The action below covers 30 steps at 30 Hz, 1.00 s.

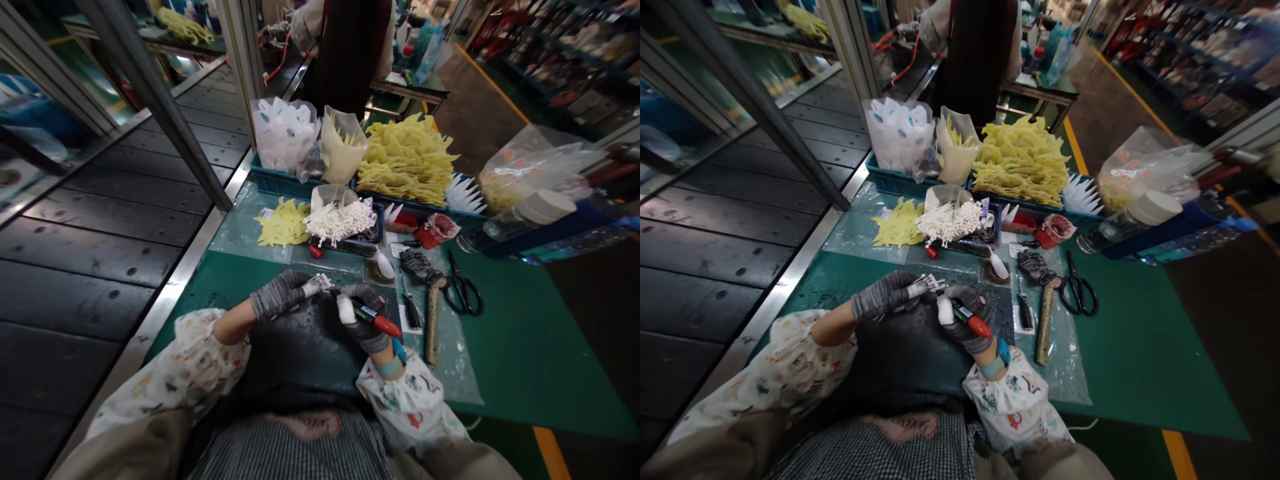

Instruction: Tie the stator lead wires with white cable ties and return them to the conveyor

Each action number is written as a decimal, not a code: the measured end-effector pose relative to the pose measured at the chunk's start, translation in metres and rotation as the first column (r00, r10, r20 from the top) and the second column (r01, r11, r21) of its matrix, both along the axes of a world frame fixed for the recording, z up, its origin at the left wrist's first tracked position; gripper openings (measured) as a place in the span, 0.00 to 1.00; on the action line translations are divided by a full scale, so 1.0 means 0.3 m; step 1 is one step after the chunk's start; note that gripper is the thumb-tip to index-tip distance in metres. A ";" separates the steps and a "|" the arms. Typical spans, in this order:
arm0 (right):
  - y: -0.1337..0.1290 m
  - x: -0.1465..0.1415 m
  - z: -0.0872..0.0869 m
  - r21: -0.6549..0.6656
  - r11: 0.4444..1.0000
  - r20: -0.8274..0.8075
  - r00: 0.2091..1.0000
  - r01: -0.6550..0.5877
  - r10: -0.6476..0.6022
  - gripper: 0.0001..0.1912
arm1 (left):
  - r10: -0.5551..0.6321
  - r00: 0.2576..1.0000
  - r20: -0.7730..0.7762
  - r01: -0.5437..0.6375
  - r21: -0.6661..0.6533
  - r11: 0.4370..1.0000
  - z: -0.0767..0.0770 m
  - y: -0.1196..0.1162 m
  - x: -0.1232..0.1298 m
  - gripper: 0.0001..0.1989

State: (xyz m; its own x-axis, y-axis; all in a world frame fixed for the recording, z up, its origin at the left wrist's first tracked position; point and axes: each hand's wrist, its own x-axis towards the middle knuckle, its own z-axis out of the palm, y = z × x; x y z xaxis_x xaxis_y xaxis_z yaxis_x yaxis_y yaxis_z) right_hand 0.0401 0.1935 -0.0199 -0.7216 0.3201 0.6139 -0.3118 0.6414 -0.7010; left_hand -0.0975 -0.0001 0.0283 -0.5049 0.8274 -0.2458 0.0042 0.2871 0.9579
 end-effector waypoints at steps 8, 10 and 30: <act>0.003 -0.071 -0.010 -0.110 0.994 0.039 0.999 0.004 0.000 0.13 | -0.011 0.990 -0.143 0.019 0.059 0.998 -0.035 0.005 -0.003 0.30; -0.001 -0.078 -0.017 -0.153 0.987 0.080 0.995 -0.044 0.057 0.13 | -0.019 0.979 -0.203 0.032 0.060 0.998 -0.041 0.010 0.002 0.29; 0.051 -0.088 -0.069 0.030 0.988 0.189 0.969 0.154 -0.157 0.15 | 0.319 0.838 -0.443 -0.293 0.128 0.948 -0.021 -0.016 0.001 0.19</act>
State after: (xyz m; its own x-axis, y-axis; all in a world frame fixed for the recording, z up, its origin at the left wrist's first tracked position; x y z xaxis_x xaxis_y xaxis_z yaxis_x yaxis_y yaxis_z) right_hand 0.0136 0.2088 -0.0406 -0.7678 0.4295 0.4754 -0.0691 0.6821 -0.7279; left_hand -0.0972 -0.0049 0.0221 -0.7788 0.6174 0.1109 0.3600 0.2952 0.8850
